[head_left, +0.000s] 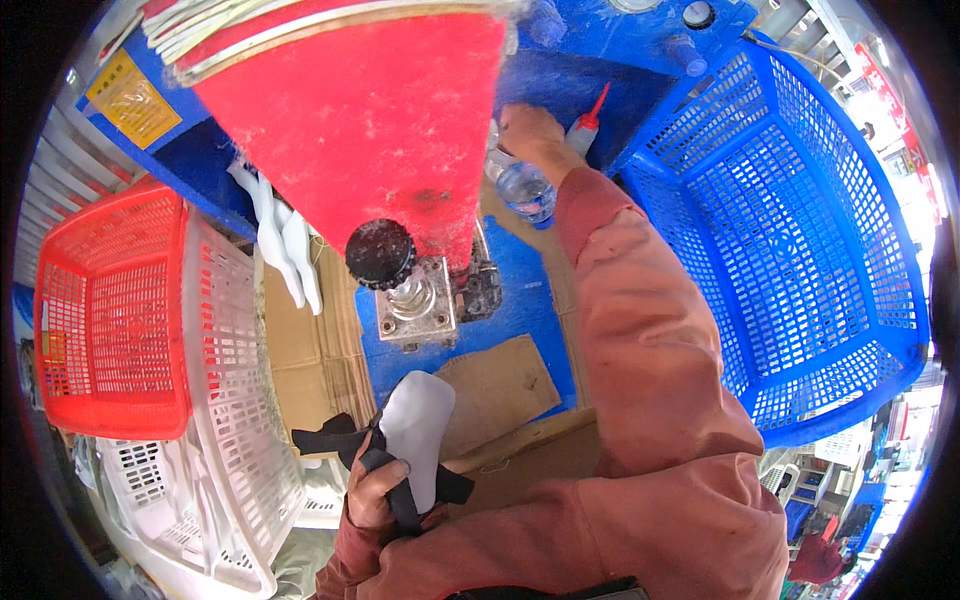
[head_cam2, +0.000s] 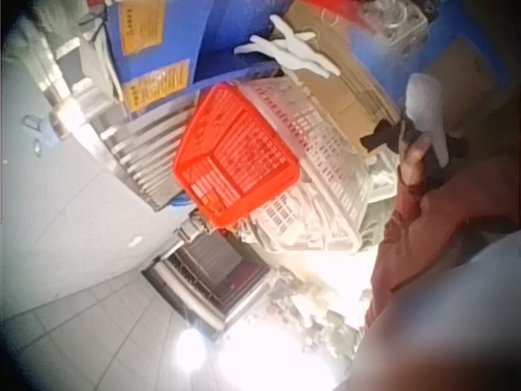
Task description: The person assembles a shoe upper by hand, repeatedly folding and pressing the black fabric around a white insole. They use a toothbrush to apply a liquid from a bottle to the edges, then press the parts together. The finished unit is placed into a red basket.
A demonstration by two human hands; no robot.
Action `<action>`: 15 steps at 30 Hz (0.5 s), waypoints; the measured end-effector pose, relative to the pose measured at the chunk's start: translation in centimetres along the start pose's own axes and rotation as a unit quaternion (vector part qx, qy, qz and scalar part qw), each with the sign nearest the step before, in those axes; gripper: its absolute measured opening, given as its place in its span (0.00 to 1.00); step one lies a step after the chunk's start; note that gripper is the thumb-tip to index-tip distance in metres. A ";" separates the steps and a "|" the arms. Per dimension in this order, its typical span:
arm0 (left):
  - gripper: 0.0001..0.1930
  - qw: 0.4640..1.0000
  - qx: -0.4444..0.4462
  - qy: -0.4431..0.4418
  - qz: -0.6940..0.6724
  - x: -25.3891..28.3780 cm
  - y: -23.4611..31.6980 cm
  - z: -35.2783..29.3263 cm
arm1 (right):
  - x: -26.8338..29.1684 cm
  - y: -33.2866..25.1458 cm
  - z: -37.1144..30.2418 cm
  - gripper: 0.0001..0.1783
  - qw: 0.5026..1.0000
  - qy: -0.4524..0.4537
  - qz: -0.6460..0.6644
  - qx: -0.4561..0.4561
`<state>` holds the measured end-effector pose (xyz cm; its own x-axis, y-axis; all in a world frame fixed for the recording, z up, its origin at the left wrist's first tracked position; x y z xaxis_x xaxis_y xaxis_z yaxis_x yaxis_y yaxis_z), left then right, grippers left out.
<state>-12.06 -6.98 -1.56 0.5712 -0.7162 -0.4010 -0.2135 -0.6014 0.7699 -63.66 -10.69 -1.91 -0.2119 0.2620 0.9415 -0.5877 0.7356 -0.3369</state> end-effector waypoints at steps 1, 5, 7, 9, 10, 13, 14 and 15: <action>0.37 1.000 0.000 0.003 -0.007 0.2 -0.2 -0.1 | 0.6 0.1 0.0 0.17 1.000 0.012 -0.001 0.013; 0.37 0.999 -0.027 0.016 -0.036 1.1 -0.7 0.2 | 2.6 2.0 -0.6 0.16 0.999 0.020 -0.019 0.040; 0.38 0.998 -0.028 0.017 -0.062 1.4 -1.0 0.2 | 2.6 2.7 -1.2 0.14 0.999 0.005 -0.002 0.048; 0.38 0.995 -0.028 0.020 -0.098 1.6 -1.2 0.3 | 2.4 3.1 -1.7 0.13 0.998 -0.005 -0.006 0.060; 0.39 0.993 -0.025 0.023 -0.115 1.7 -1.2 0.1 | 2.1 3.3 -2.0 0.13 0.998 -0.008 -0.018 0.066; 0.42 0.994 -0.035 0.052 -0.085 2.3 -1.1 -0.3 | 3.8 3.8 -2.9 0.13 0.990 0.072 0.029 0.115; 0.42 0.993 -0.030 0.066 -0.094 2.6 -1.4 -0.5 | 4.9 3.8 -3.8 0.13 0.978 0.124 0.065 0.157; 0.45 0.992 -0.062 0.013 -0.111 1.6 -0.9 -0.7 | 4.2 4.3 -4.1 0.13 0.983 0.097 0.008 0.153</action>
<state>-10.47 -7.32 -2.55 0.6135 -0.5604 -0.5564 0.0185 -0.6942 0.7195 -63.86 -3.90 0.59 -0.0867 0.4081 0.9088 -0.7993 0.5160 -0.3079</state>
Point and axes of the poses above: each hand's wrist, its own z-axis towards the middle knuckle, its own x-axis out of the back of the hand, y = z × x, the point moved 10 cm from there along z, towards the middle knuckle, and after that the axes turned 8 degrees about z, right-handed, at the moved point
